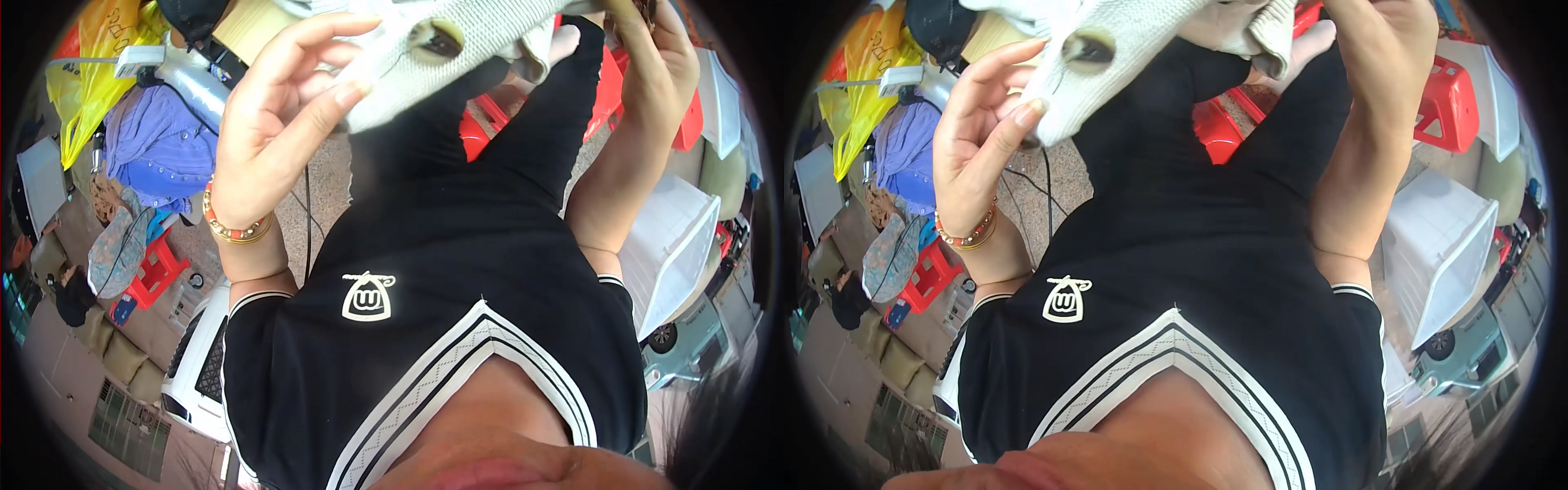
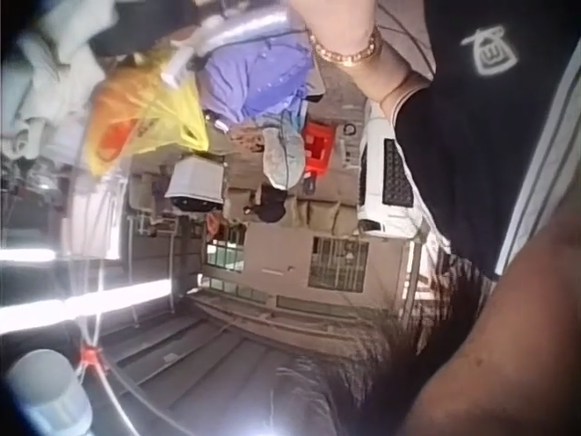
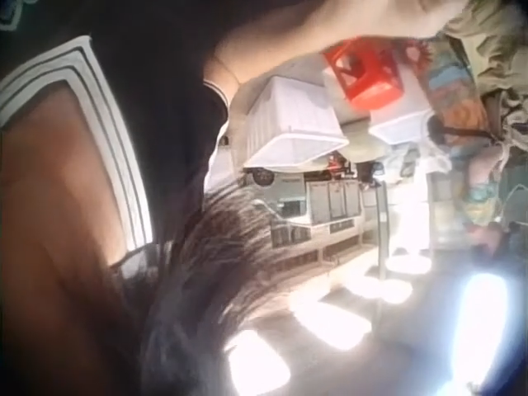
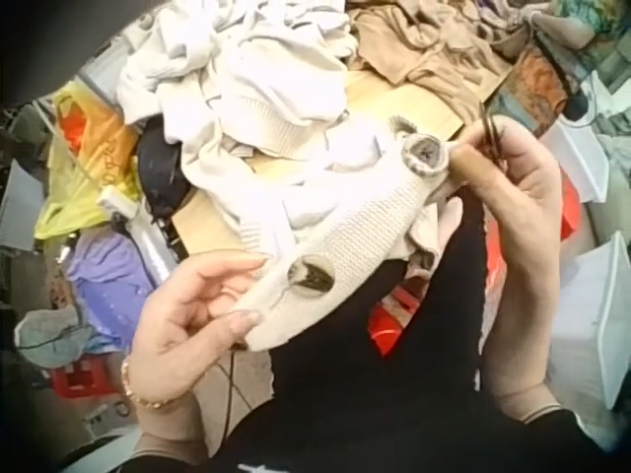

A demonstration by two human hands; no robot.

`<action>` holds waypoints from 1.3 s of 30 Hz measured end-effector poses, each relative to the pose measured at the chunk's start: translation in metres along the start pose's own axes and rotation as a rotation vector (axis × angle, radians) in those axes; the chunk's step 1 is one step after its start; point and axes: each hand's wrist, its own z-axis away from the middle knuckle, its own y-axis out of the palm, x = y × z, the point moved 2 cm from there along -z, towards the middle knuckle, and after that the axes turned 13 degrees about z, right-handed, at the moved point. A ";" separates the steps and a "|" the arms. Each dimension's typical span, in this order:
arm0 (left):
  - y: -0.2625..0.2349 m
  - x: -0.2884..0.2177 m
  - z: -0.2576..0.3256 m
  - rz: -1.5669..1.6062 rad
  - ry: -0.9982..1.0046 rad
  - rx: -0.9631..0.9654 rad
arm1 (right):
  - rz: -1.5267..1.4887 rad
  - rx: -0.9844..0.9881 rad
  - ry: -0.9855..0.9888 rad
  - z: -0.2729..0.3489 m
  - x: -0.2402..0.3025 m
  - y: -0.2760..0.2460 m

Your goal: Trimming loose threads from a white knitted sweater using thread snips.

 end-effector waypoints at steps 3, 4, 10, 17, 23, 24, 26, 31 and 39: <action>0.002 0.010 -0.008 -0.082 -0.062 -0.047 | 0.051 -0.037 0.059 -0.007 -0.019 0.004; 0.003 0.016 -0.008 -0.102 -0.085 -0.110 | 0.397 -0.086 -0.066 -0.007 -0.022 0.010; 0.015 0.018 -0.007 -0.737 0.245 -0.166 | 0.280 0.097 -0.247 0.030 0.005 0.044; 0.013 0.041 -0.032 -0.788 0.369 -0.183 | 0.064 0.254 -0.102 0.040 -0.013 0.069; 0.013 0.028 -0.045 -0.727 0.428 -0.264 | 0.033 0.178 -0.206 0.028 -0.039 0.082; 0.014 0.031 -0.041 -0.780 0.390 -0.257 | 0.066 0.182 -0.203 0.031 -0.036 0.076; 0.011 0.045 -0.043 -0.690 0.378 -0.325 | 0.084 0.201 -0.170 0.028 -0.039 0.080; 0.021 0.054 -0.035 -0.681 0.486 -0.328 | -0.069 0.292 0.043 0.039 -0.040 0.070; 0.019 0.064 -0.023 -0.568 0.476 -0.396 | -0.284 0.363 0.019 0.063 -0.053 0.065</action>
